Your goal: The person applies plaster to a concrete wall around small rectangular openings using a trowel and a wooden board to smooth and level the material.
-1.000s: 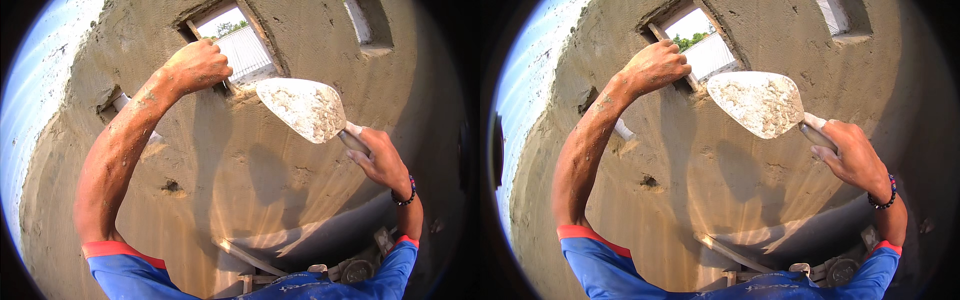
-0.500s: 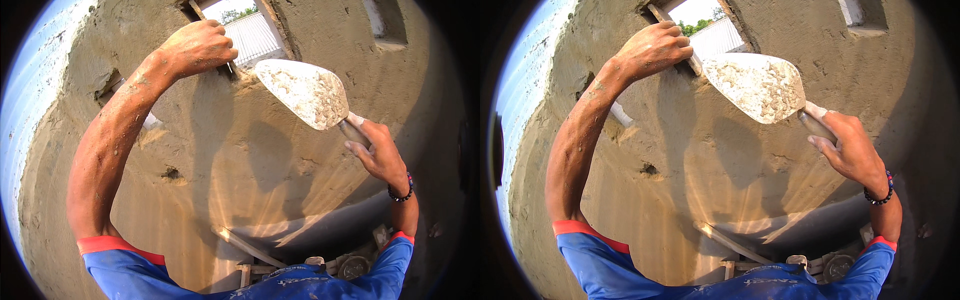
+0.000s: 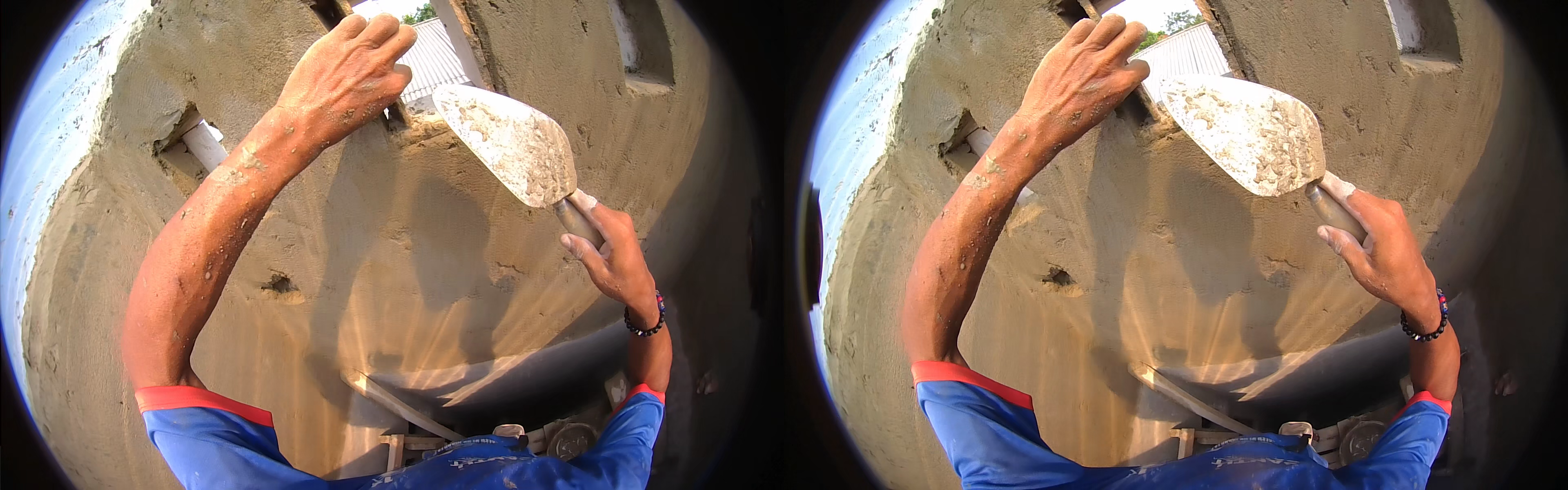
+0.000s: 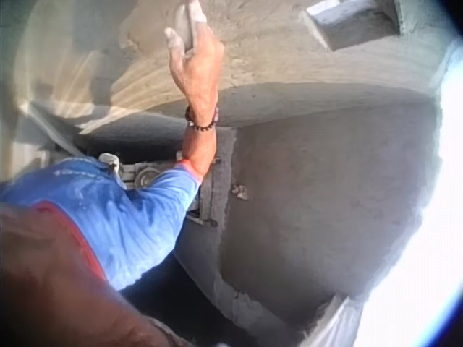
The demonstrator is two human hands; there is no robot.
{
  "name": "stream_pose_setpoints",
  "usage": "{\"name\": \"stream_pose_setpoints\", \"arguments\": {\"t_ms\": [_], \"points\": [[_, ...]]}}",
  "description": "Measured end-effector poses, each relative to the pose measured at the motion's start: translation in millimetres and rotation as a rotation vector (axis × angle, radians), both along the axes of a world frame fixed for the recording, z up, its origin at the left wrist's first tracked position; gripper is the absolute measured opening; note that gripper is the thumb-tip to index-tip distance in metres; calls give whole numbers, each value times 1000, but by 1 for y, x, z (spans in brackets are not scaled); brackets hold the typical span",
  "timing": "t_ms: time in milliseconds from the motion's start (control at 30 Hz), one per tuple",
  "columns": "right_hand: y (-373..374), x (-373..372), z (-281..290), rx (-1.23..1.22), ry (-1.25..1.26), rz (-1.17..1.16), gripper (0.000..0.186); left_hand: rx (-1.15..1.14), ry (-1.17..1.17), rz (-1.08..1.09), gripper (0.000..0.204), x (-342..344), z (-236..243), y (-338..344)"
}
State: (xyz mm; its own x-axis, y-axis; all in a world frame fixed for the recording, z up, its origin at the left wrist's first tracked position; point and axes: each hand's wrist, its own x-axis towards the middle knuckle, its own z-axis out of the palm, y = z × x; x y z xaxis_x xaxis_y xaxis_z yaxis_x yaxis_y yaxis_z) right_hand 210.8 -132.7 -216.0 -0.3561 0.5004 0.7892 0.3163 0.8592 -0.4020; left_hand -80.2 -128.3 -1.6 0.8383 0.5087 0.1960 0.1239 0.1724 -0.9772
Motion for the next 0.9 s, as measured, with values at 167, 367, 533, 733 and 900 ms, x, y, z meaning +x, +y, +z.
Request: {"name": "stream_pose_setpoints", "arguments": {"t_ms": [167,367,533,733,900], "points": [[3,2,-4,33,-3,16,49,-36,-460,159,21,14,-31,-14],[0,15,-6,-129,-1,10,51,-178,-882,-71,30,23,-18,-6],[0,20,-15,-150,-13,-13,52,-186,-1213,-141,32,42,18,-4],[-2,26,-19,-77,-22,21,51,49,-1251,-98,35,40,23,22],[3,28,-30,-35,13,33,49,133,-1385,-279,44,52,10,16]]}}
